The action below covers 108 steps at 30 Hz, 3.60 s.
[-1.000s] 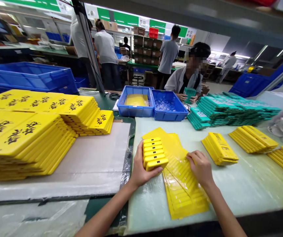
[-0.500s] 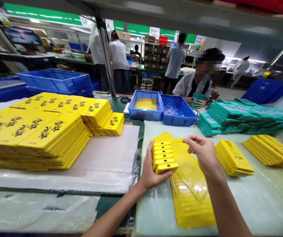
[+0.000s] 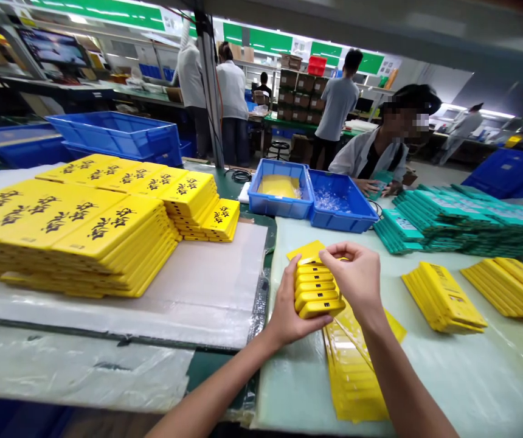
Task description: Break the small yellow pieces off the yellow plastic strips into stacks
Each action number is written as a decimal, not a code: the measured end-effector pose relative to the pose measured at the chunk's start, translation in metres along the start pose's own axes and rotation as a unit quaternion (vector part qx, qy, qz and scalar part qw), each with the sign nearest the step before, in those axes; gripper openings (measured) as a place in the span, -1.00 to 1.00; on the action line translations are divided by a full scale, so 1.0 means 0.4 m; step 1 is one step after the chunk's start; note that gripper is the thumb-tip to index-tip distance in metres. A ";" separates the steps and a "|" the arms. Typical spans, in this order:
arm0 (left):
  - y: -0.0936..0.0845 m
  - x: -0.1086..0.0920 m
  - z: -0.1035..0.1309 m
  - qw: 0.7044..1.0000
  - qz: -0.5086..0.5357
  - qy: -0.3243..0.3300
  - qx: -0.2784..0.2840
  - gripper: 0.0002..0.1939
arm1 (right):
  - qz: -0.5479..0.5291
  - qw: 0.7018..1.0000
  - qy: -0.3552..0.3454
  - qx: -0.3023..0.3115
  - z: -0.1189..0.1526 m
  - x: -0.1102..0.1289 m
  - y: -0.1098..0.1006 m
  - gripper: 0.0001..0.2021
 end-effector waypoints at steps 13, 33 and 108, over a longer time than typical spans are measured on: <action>0.000 -0.002 -0.006 1.000 -0.007 -0.011 -0.001 0.26 | 0.165 0.977 -0.124 0.047 -0.013 0.015 0.003 -0.90; 0.000 -0.003 -0.001 1.000 0.000 -0.004 0.015 0.24 | 0.343 0.921 -0.156 0.099 -0.105 0.025 -0.059 -0.70; -0.004 0.009 -0.001 0.998 -0.041 -0.046 0.027 0.31 | 0.030 0.995 -0.022 0.087 0.023 -0.002 -0.001 -0.86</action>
Point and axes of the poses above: each hand's wrist, its own z-axis away from the middle knuckle, its own y-axis out of the palm, x = y × z, the point moved 3 cm from there along -z, towards the middle knuckle, and after that the axes turned 8 degrees about z, right-handed, at the moved point
